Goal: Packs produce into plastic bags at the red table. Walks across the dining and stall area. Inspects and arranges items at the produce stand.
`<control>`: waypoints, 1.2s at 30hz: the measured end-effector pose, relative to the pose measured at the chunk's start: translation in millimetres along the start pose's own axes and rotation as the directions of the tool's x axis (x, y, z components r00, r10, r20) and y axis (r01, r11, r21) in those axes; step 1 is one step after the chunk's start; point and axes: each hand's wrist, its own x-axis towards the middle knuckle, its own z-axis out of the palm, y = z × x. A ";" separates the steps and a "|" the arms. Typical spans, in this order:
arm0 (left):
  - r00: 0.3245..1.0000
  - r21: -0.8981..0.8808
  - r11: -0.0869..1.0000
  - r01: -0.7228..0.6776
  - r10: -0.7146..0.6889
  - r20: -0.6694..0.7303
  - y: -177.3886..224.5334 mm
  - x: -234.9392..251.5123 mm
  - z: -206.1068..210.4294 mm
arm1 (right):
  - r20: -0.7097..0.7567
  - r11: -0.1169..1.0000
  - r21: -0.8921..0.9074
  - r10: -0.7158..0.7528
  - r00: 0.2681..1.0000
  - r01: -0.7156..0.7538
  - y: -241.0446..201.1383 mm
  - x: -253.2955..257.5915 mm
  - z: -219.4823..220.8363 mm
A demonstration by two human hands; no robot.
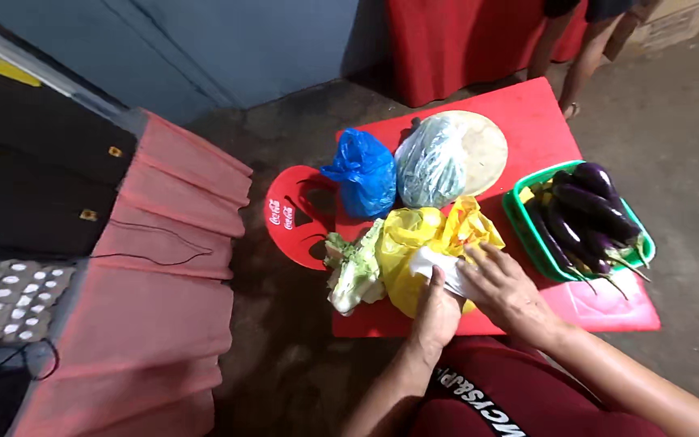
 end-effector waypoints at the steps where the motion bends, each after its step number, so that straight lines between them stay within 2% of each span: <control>1: 1.000 0.008 1.000 -0.012 0.013 -0.017 1.2 1.5 -1.9 | 0.076 0.998 0.033 -0.057 0.995 0.055 -3.9 -2.5 1.5; 3: 0.993 0.057 0.996 -0.064 0.069 -0.092 4.0 6.4 -9.2 | 0.136 0.987 0.126 -0.119 0.983 0.102 -8.2 -6.2 1.2; 5: 0.987 0.167 0.983 -0.069 0.092 -0.135 11.0 3.9 -16.9 | 0.083 0.965 0.258 -0.057 0.995 0.033 -6.5 -0.6 -4.8; 6: 0.991 0.250 0.967 -0.049 0.078 -0.105 15.5 -1.7 -20.0 | 0.078 0.940 0.338 0.019 0.997 -0.044 -4.4 5.1 -9.4; 8: 0.998 0.369 0.929 0.004 -0.025 0.052 23.4 -13.9 -25.8 | 0.193 0.832 0.501 0.160 0.968 -0.237 -1.3 17.5 -18.3; 10: 0.971 0.458 0.889 -0.010 -0.102 0.218 26.4 -23.5 -27.9 | 0.363 0.656 0.646 0.185 0.913 -0.390 -3.3 24.5 -22.2; 13: 0.946 0.412 0.911 -0.005 -0.129 0.298 20.1 -29.2 -30.9 | 0.403 0.461 0.774 0.171 0.899 -0.434 -17.9 23.9 -13.9; 14: 0.945 0.367 0.930 0.009 -0.128 0.301 17.0 -31.4 -34.6 | 0.370 0.451 0.789 0.193 0.909 -0.418 -22.6 21.1 -11.4; 16: 0.933 0.373 0.928 0.005 -0.138 0.331 12.4 -34.9 -46.7 | 0.240 0.566 0.750 0.247 0.939 -0.341 -27.3 13.7 -7.9; 18: 0.916 0.551 0.828 -0.105 -0.135 0.378 8.7 -36.6 -56.7 | 0.045 0.736 0.636 0.265 0.963 -0.232 -27.2 6.2 -1.3; 19: 0.917 0.626 0.768 -0.138 -0.140 0.373 6.4 -36.2 -59.1 | -0.030 0.770 0.610 0.260 0.965 -0.188 -27.3 2.4 1.8; 20: 0.931 0.685 0.711 -0.160 -0.121 0.344 3.6 -36.5 -59.6 | -0.060 0.752 0.636 0.268 0.961 -0.171 -29.2 -0.7 2.7; 22: 0.942 0.729 0.662 -0.176 -0.101 0.319 1.9 -37.2 -58.3 | 0.036 0.593 0.769 0.334 0.942 -0.240 -34.5 -5.7 -0.6; 24: 0.913 0.703 0.688 -0.181 -0.148 0.380 0.9 -36.4 -56.5 | 0.223 0.435 0.806 0.405 0.887 -0.401 -36.7 -14.6 -6.3; 26: 0.876 0.718 0.673 -0.176 -0.226 0.427 -3.5 -32.9 -49.5 | 0.267 0.360 0.821 0.444 0.855 -0.443 -37.4 -30.3 -7.7; 28: 0.859 0.724 0.665 -0.182 -0.251 0.447 -17.3 -30.5 -42.7 | 0.115 0.429 0.833 0.485 0.867 -0.351 -37.7 -47.2 -7.3; 30: 0.891 0.722 0.666 -0.187 -0.194 0.410 -34.8 -34.5 -32.9 | -0.011 0.476 0.824 0.556 0.831 -0.308 -38.4 -61.2 -13.0; 33: 0.910 0.754 0.592 -0.286 -0.080 0.408 -59.2 -45.6 -7.0 | -0.106 0.472 0.843 0.617 0.780 -0.259 -36.7 -83.2 -29.4; 36: 0.897 0.761 0.550 -0.344 -0.047 0.440 -82.3 -54.4 18.1 | -0.165 0.486 0.846 0.632 0.757 -0.221 -23.1 -112.4 -52.3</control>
